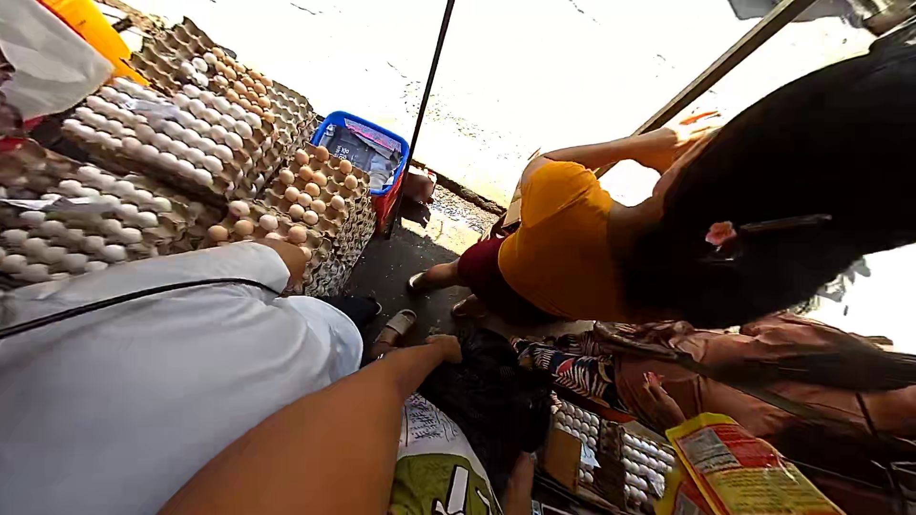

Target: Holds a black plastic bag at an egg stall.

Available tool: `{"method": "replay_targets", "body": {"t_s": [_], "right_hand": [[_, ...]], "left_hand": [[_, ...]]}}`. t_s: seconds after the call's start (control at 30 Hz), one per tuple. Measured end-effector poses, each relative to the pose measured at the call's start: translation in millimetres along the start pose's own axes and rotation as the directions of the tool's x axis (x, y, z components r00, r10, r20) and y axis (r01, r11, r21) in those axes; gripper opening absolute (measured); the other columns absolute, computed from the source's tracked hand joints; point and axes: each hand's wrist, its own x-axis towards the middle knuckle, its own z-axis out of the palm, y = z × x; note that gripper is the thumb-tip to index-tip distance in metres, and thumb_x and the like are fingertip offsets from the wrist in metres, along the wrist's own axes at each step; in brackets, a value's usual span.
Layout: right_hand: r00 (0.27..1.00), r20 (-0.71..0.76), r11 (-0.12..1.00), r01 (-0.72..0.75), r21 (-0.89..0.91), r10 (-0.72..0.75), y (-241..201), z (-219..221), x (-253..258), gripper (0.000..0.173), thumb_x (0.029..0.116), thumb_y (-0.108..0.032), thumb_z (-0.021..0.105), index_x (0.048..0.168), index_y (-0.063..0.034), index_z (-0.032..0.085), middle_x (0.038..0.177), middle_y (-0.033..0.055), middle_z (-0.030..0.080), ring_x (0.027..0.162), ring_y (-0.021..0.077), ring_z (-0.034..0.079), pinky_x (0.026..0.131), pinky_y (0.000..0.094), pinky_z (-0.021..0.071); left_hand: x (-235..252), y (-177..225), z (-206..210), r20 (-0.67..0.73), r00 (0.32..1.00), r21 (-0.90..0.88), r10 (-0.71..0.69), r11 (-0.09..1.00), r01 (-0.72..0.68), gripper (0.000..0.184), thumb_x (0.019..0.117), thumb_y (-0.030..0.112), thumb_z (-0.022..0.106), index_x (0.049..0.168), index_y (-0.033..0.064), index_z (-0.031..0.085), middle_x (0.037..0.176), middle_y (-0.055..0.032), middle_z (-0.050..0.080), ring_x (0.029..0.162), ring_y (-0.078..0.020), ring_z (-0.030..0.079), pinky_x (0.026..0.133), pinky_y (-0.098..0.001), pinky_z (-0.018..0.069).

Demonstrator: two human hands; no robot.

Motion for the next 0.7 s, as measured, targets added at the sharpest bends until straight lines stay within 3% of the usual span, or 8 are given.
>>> {"method": "replay_targets", "body": {"t_s": [0.07,0.13,0.2,0.33,0.4,0.47,0.57,0.7], "right_hand": [[0.868,0.079,0.864,0.496,-0.086,-0.491,57.0,0.6,81.8,0.039,0.1093,-0.018,0.04,0.133,0.011,0.051,0.118,0.0241,0.065,0.103,0.022,0.066,0.085,0.0375,0.0579],[0.891,0.085,0.879,0.454,-0.143,-0.446,26.6,23.4,94.8,0.041,0.112,-0.025,0.04,0.14,0.0027,0.051,0.129,0.0189,0.063,0.115,0.0189,0.062,0.097,0.0376,0.0538],[0.859,0.054,0.792,0.491,-0.362,-0.508,-39.0,63.8,32.0,0.04,0.1121,-0.014,0.037,0.139,0.0147,0.046,0.133,0.0315,0.058,0.121,0.0276,0.059,0.102,0.0346,0.0492],[0.944,0.183,0.318,0.091,-0.944,0.274,-273.9,159.9,-161.4,0.047,0.1044,0.006,0.037,0.149,0.0188,0.032,0.157,0.03,0.04,0.141,0.0214,0.045,0.111,0.0215,0.0347],[0.973,0.227,0.632,0.204,-0.748,-0.045,-200.8,133.8,-81.6,0.038,0.1087,0.004,0.027,0.141,0.0218,0.035,0.144,0.0332,0.047,0.125,0.0174,0.051,0.104,0.0197,0.0389],[0.749,0.06,0.706,0.644,-0.295,-0.659,-46.6,102.0,86.1,0.037,0.1089,-0.008,0.038,0.121,0.0238,0.051,0.109,0.0394,0.059,0.098,0.0272,0.064,0.081,0.0274,0.0546],[0.991,0.059,0.821,0.134,-0.554,-0.122,-20.8,90.2,182.5,0.038,0.1106,-0.013,0.043,0.141,0.0093,0.049,0.139,0.0267,0.056,0.128,0.0293,0.055,0.108,0.0424,0.0458],[0.994,0.05,0.831,0.109,-0.546,-0.097,-50.0,119.7,146.2,0.038,0.1087,-0.01,0.043,0.141,0.0103,0.048,0.135,0.0265,0.057,0.123,0.0283,0.057,0.104,0.0432,0.0484]], "left_hand": [[16.9,-15.3,-16.0,0.013,1.0,-0.059,0.008,0.998,-0.008,0.052,0.0941,0.044,0.06,0.113,-0.0031,0.069,0.127,-0.0249,0.065,0.123,-0.0418,0.061,0.097,-0.0696,0.0448],[31.1,-20.2,-38.5,0.019,1.0,-0.123,0.014,0.992,-0.011,0.05,0.0939,0.042,0.061,0.113,-0.0028,0.069,0.127,-0.0237,0.066,0.122,-0.0401,0.061,0.099,-0.0681,0.0455],[37.8,-15.8,-60.2,0.016,0.999,-0.142,0.031,0.989,-0.029,0.049,0.0939,0.042,0.06,0.111,-0.0028,0.07,0.124,-0.0238,0.067,0.12,-0.04,0.062,0.098,-0.0681,0.0456],[42.8,-8.0,-105.4,0.021,0.999,-0.077,0.036,0.996,-0.034,0.048,0.0933,0.041,0.062,0.108,-0.0035,0.07,0.124,-0.0249,0.067,0.12,-0.0418,0.062,0.098,-0.0696,0.044],[52.0,-5.6,-125.9,0.037,0.999,-0.035,0.023,0.999,-0.021,0.049,0.0918,0.042,0.063,0.108,-0.0035,0.07,0.124,-0.0246,0.067,0.121,-0.0415,0.062,0.097,-0.0693,0.0446],[61.0,-7.2,-146.4,0.06,0.998,-0.009,0.018,1.0,-0.018,0.049,0.0922,0.041,0.063,0.109,-0.0038,0.069,0.124,-0.0248,0.067,0.121,-0.0416,0.062,0.097,-0.0696,0.0443],[73.8,-17.6,-171.1,0.079,0.997,0.0,0.012,1.0,-0.012,0.046,0.094,0.04,0.061,0.108,-0.0033,0.069,0.122,-0.0236,0.067,0.118,-0.0401,0.063,0.094,-0.0686,0.0465],[72.8,-27.5,-193.3,0.011,1.0,-0.052,-0.002,0.999,0.003,0.047,0.0929,0.042,0.059,0.105,-0.003,0.069,0.118,-0.0238,0.068,0.115,-0.04,0.064,0.092,-0.0683,0.0471]]}}
